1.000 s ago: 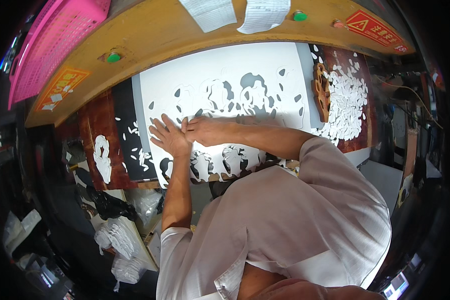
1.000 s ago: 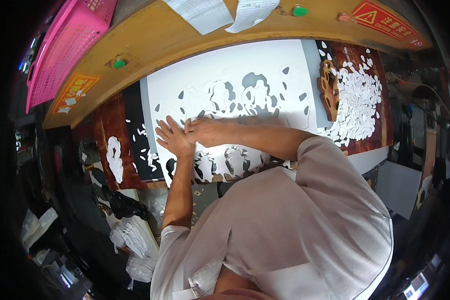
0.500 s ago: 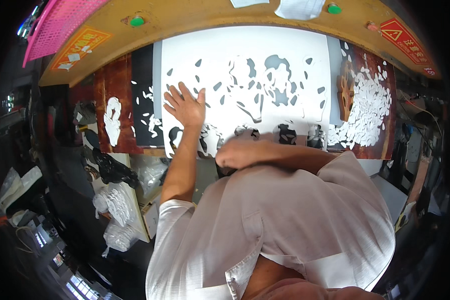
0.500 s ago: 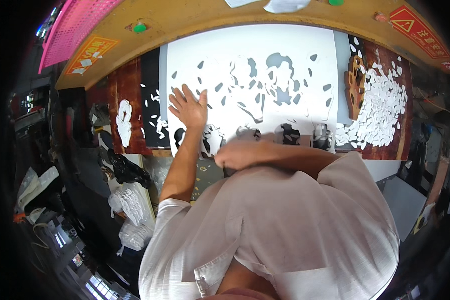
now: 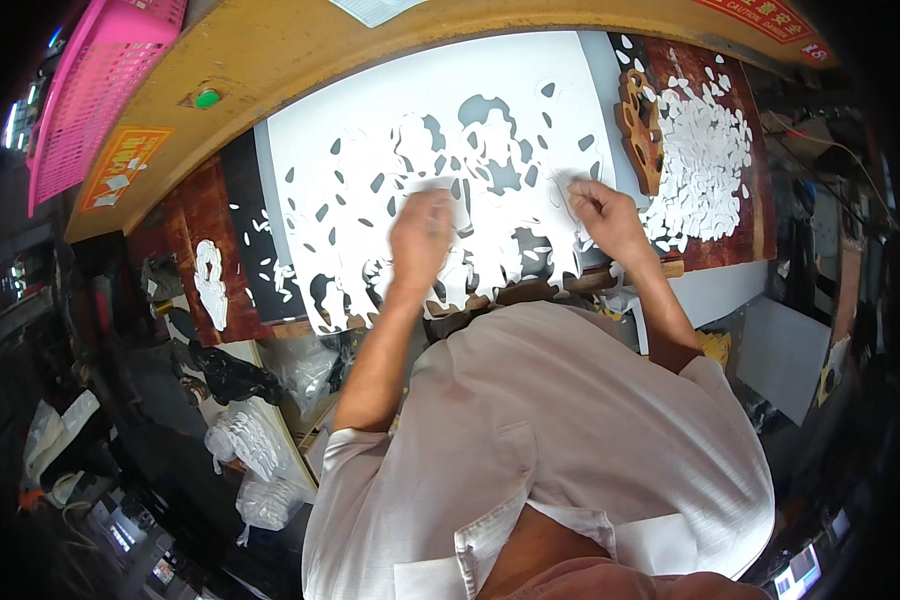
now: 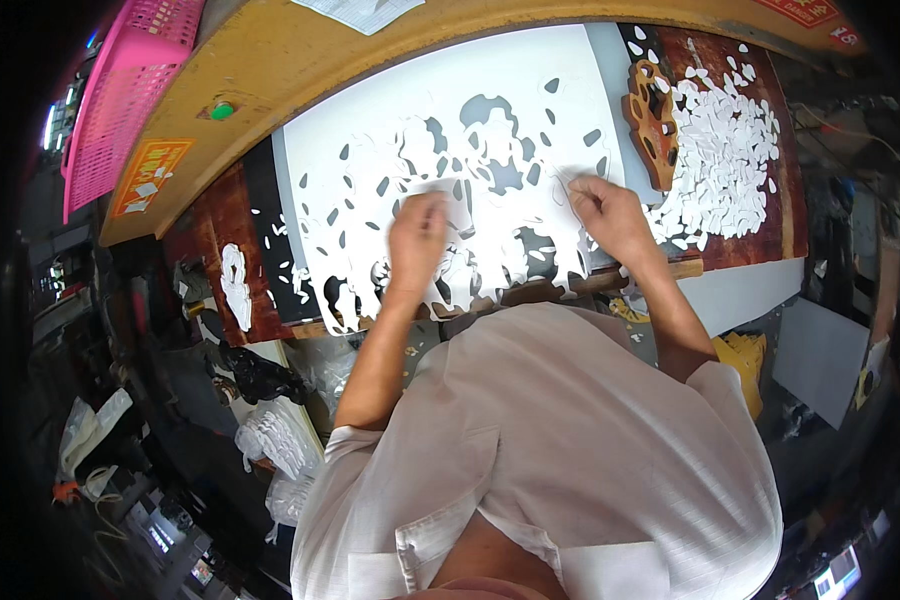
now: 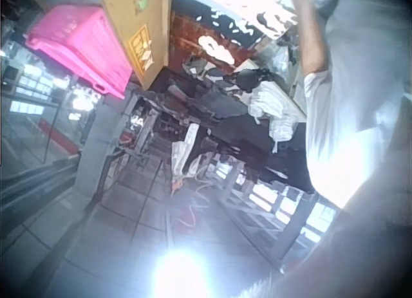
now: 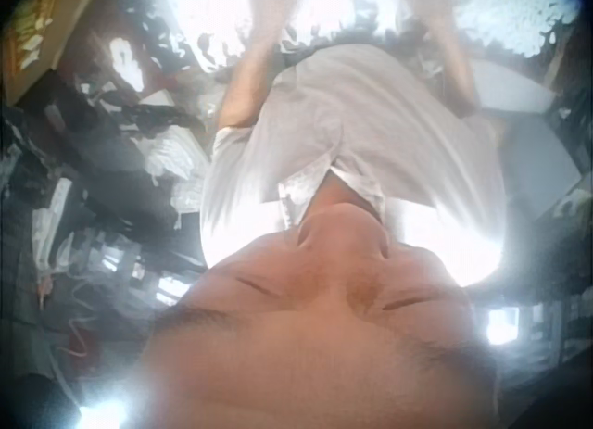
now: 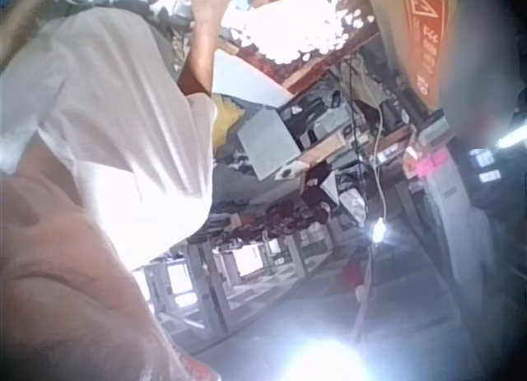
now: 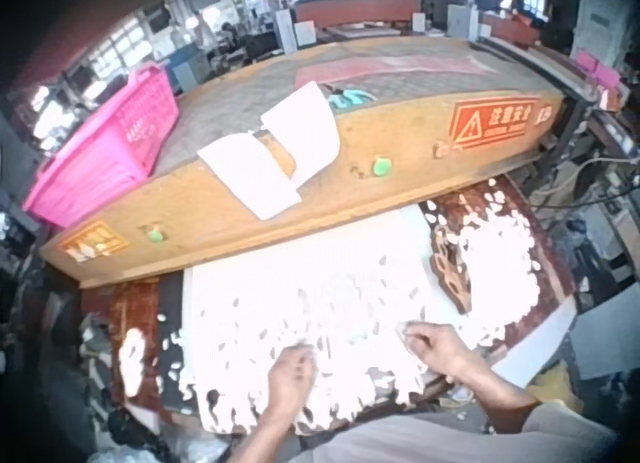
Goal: The person cuts white paper into irregular shapes using a wooden hand tool on a workbench. They repeatedly press the tool into the paper, remove cut pieces, and clear the workspace. The person also briefly writes on a notepad with a red pen before resuming cutting.
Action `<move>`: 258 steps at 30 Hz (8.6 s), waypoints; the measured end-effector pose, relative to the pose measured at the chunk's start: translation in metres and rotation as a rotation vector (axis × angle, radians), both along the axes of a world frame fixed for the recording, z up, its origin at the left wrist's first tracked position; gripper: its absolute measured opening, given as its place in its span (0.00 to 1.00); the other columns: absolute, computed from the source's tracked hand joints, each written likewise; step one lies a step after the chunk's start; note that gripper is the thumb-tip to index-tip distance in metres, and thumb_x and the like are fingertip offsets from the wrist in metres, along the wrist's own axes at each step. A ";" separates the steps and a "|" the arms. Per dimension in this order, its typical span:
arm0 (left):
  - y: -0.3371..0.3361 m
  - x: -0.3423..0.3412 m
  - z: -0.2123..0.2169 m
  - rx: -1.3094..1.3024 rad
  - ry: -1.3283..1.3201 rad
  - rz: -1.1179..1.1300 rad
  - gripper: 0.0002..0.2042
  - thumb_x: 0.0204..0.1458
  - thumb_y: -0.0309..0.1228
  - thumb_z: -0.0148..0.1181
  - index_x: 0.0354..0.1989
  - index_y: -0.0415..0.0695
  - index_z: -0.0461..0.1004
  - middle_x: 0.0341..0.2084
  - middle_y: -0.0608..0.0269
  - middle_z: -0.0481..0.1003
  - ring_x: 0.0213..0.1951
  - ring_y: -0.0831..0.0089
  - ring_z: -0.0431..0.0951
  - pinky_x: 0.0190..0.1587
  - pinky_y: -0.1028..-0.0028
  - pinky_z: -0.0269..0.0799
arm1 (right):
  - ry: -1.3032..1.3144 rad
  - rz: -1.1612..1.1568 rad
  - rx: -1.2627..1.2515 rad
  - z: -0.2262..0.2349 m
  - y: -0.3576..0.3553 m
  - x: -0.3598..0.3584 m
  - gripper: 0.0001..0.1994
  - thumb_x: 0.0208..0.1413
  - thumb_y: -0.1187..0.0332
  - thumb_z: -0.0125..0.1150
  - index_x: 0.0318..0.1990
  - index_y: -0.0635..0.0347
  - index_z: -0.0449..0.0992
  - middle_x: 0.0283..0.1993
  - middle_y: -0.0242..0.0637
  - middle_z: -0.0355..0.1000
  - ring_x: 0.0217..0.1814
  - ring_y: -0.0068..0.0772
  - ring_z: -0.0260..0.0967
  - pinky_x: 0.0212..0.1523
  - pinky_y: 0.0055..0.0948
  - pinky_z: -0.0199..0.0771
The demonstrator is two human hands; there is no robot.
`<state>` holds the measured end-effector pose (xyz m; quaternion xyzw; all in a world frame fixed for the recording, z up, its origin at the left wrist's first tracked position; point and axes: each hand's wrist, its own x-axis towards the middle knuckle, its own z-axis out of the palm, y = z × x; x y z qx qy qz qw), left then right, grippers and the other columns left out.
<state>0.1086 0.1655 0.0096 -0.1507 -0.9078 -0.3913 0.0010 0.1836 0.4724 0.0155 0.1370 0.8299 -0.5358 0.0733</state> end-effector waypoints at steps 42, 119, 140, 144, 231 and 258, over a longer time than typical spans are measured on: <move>0.176 -0.004 -0.038 -0.317 0.148 -0.282 0.16 0.47 0.39 0.76 0.36 0.41 0.80 0.38 0.54 0.77 0.35 0.55 0.83 0.36 0.61 0.81 | 0.197 -0.178 0.266 -0.043 0.026 -0.001 0.12 0.57 0.72 0.66 0.49 0.62 0.81 0.43 0.50 0.77 0.43 0.53 0.78 0.45 0.43 0.79; 0.193 -0.037 -0.089 0.076 0.055 -0.420 0.12 0.60 0.34 0.56 0.29 0.41 0.78 0.28 0.50 0.83 0.31 0.54 0.85 0.34 0.55 0.79 | 0.304 -0.474 -0.384 -0.019 -0.016 -0.047 0.10 0.69 0.71 0.62 0.50 0.70 0.81 0.33 0.29 0.76 0.29 0.17 0.69 0.29 0.20 0.71; 0.154 -0.072 -0.064 0.073 -0.517 -0.438 0.15 0.65 0.35 0.56 0.31 0.35 0.75 0.21 0.54 0.78 0.17 0.66 0.77 0.22 0.68 0.74 | 0.666 -0.554 0.180 -0.079 -0.035 -0.022 0.09 0.62 0.73 0.62 0.49 0.59 0.81 0.42 0.44 0.78 0.44 0.51 0.77 0.47 0.41 0.79; 0.142 -0.116 -0.021 0.377 -0.581 0.011 0.17 0.67 0.36 0.54 0.27 0.38 0.72 0.17 0.60 0.73 0.15 0.72 0.72 0.19 0.71 0.71 | 0.681 -0.539 0.210 -0.064 -0.034 -0.024 0.09 0.60 0.74 0.63 0.47 0.59 0.79 0.39 0.44 0.75 0.44 0.52 0.75 0.46 0.45 0.78; -0.753 0.662 -0.221 0.037 -1.019 1.348 0.22 0.65 0.47 0.51 0.48 0.42 0.84 0.50 0.40 0.81 0.55 0.44 0.80 0.65 0.55 0.70 | -0.240 1.425 0.519 -0.008 -0.693 0.183 0.09 0.65 0.73 0.64 0.49 0.65 0.84 0.39 0.36 0.81 0.37 0.22 0.76 0.41 0.25 0.77; -0.852 0.708 -0.309 -0.398 -0.708 1.205 0.39 0.47 0.59 0.72 0.67 0.54 0.75 0.64 0.50 0.74 0.65 0.49 0.71 0.67 0.49 0.66 | -0.448 1.424 0.704 -0.059 -0.656 0.210 0.11 0.66 0.70 0.61 0.51 0.64 0.83 0.42 0.42 0.82 0.39 0.30 0.80 0.43 0.29 0.80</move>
